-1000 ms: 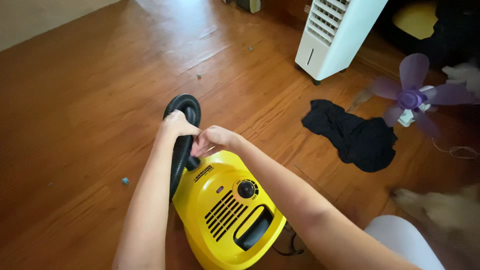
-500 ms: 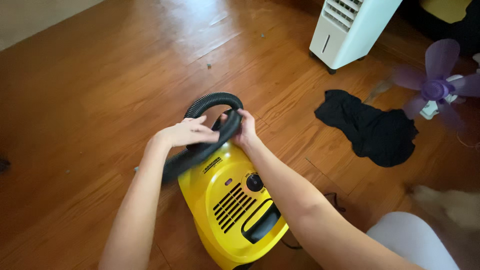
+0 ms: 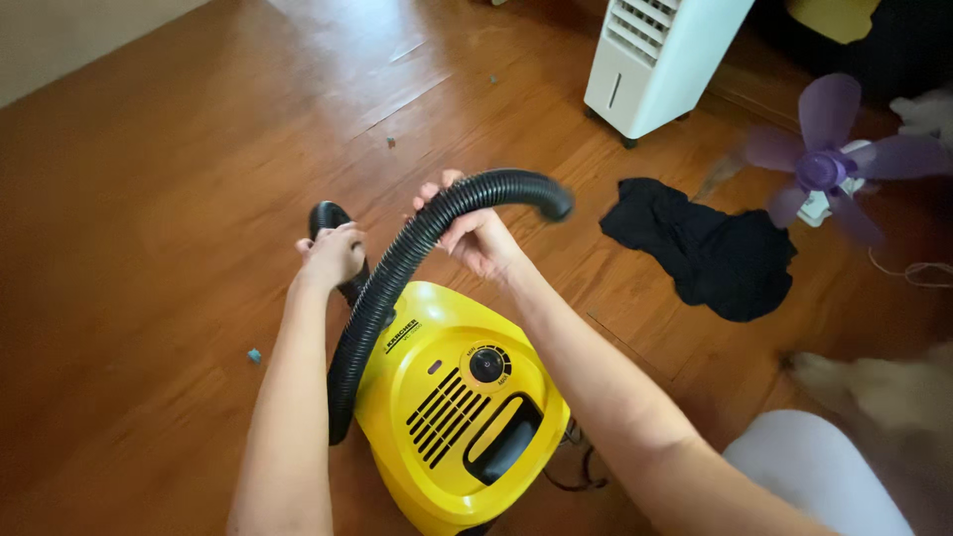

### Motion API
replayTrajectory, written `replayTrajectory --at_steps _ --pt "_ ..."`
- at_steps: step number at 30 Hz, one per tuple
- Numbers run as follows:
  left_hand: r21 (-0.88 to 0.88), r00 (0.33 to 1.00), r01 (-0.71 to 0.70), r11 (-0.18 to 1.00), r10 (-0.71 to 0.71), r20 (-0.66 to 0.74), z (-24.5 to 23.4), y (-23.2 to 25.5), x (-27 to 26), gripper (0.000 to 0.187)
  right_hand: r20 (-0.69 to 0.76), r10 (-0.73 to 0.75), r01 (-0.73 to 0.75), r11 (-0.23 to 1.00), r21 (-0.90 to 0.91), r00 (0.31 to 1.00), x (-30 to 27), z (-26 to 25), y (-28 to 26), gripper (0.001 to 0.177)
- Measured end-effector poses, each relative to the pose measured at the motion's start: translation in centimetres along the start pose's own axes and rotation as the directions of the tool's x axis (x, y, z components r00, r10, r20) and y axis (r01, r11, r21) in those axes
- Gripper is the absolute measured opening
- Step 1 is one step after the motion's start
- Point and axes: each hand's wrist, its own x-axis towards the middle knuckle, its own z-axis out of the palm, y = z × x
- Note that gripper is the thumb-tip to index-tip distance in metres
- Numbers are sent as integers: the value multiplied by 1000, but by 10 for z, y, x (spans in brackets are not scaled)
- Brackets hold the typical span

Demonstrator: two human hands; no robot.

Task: The person assembles a vacuum cleaner by winding the hose, picking up a cloth, and plugging the power cord into a wall outlet before turning the dial on the device.

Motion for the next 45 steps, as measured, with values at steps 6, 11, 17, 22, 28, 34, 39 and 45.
replayTrajectory --at_steps 6,11,17,22,28,34,39,45 --pt "-772 829 -52 634 458 321 -62 52 -17 62 -456 137 -97 989 111 879 9 -34 4 56" --pt "-831 938 11 556 282 202 -69 1 -45 49 -514 370 -306 929 207 774 15 -25 12 29" --pt "-260 429 -23 965 -226 -875 -64 -71 -73 46 -608 456 -539 841 55 650 27 -44 32 36" --pt "-282 971 -28 959 -41 -237 -49 -40 -66 54 -628 366 -633 725 -271 687 11 -25 55 43" --pt "-132 850 154 979 -63 524 34 18 -36 122 -401 167 -311 -396 -864 901 -84 11 66 58" --pt "-285 831 302 910 -104 546 6 44 -87 137 -308 12 -208 -711 -672 951 -148 69 63 69" --pt "-631 944 -190 752 -37 -328 36 51 -138 140 -213 -41 -191 -629 -753 976 -152 88 52 66" --pt "-657 918 318 684 -395 33 53 73 -135 102 -211 -32 -191 -576 -795 977 -148 81 35 58"
